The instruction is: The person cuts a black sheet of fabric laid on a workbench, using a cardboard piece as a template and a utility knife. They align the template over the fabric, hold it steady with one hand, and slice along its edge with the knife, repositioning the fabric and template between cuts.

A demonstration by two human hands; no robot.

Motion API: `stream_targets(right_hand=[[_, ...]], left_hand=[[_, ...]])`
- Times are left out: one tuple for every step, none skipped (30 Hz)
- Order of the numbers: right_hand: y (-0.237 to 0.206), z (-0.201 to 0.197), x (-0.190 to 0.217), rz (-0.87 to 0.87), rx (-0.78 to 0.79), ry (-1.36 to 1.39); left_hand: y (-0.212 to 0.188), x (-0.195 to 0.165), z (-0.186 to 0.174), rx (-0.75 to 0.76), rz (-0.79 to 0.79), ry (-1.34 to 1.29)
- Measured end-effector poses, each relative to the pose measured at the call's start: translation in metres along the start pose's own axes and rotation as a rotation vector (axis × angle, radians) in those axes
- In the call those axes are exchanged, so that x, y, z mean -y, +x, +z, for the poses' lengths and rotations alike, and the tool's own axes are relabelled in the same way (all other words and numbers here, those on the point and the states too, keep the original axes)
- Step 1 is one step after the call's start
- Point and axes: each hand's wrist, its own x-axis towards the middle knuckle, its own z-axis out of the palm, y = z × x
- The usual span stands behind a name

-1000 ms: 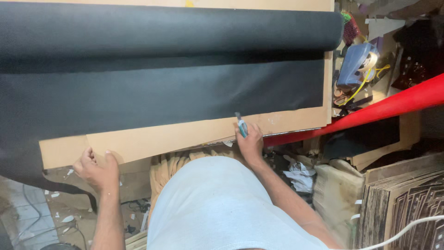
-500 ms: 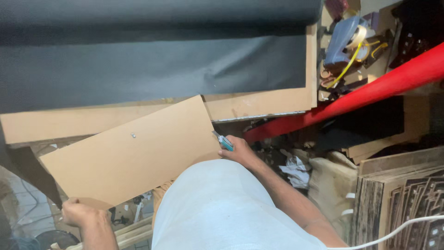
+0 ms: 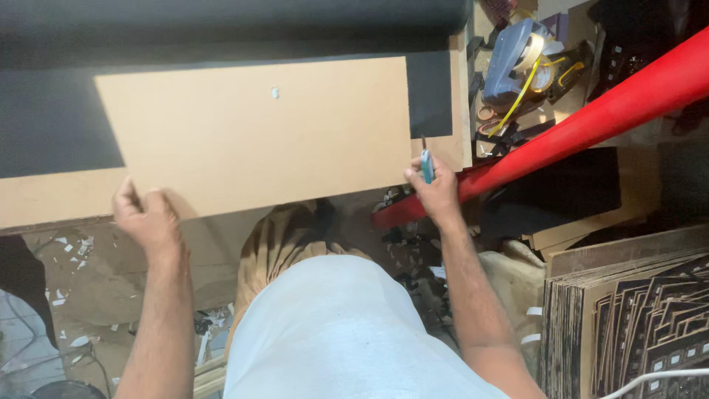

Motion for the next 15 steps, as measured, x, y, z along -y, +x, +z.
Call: stream_targets(right_hand=[[0.019, -0.006, -0.001, -0.046, -0.026, -0.075], [0.033, -0.010, -0.002, -0.086, -0.058, -0.152], [0.042, -0.012, -0.003, -0.122, -0.068, -0.218], [0.053, -0.015, -0.003, -0.159, -0.078, -0.286], [0.064, -0.019, 0.000, -0.202, -0.090, -0.354], [0.070, -0.022, 0.003, -0.251, -0.115, -0.449], [0.071, -0.021, 0.005, -0.295, -0.136, -0.546], [0.072, -0.020, 0.008, -0.333, -0.152, -0.644], [0.074, -0.019, 0.012, -0.308, -0.135, -0.664], [0.075, -0.018, 0.015, -0.281, -0.110, -0.685], [0.075, -0.017, 0.018, -0.256, -0.078, -0.705], [0.077, -0.014, 0.021, -0.262, -0.096, -0.682], [0.081, -0.013, 0.024, -0.272, -0.126, -0.659], [0.083, -0.013, 0.026, -0.276, -0.157, -0.638], [0.084, -0.013, 0.028, -0.245, -0.152, -0.651]], left_hand=[[0.008, -0.004, 0.017, 0.064, 0.007, 0.030], [0.012, -0.006, 0.036, 0.134, 0.013, 0.061], [0.016, -0.008, 0.049, 0.210, 0.017, 0.092], [0.018, -0.010, 0.057, 0.247, 0.165, 0.325], [0.021, -0.011, 0.063, 0.276, 0.322, 0.551], [0.024, -0.011, 0.068, 0.300, 0.482, 0.774], [0.026, -0.012, 0.070, 0.359, 0.502, 0.776], [0.027, -0.012, 0.069, 0.420, 0.519, 0.782], [0.028, -0.011, 0.068, 0.485, 0.530, 0.790], [0.030, -0.010, 0.068, 0.515, 0.524, 0.811], [0.031, -0.009, 0.066, 0.539, 0.514, 0.836], [0.034, -0.008, 0.066, 0.559, 0.512, 0.860], [0.038, -0.006, 0.068, 0.559, 0.519, 0.866], [0.043, -0.006, 0.069, 0.565, 0.523, 0.872], [0.045, -0.005, 0.070, 0.574, 0.520, 0.883]])
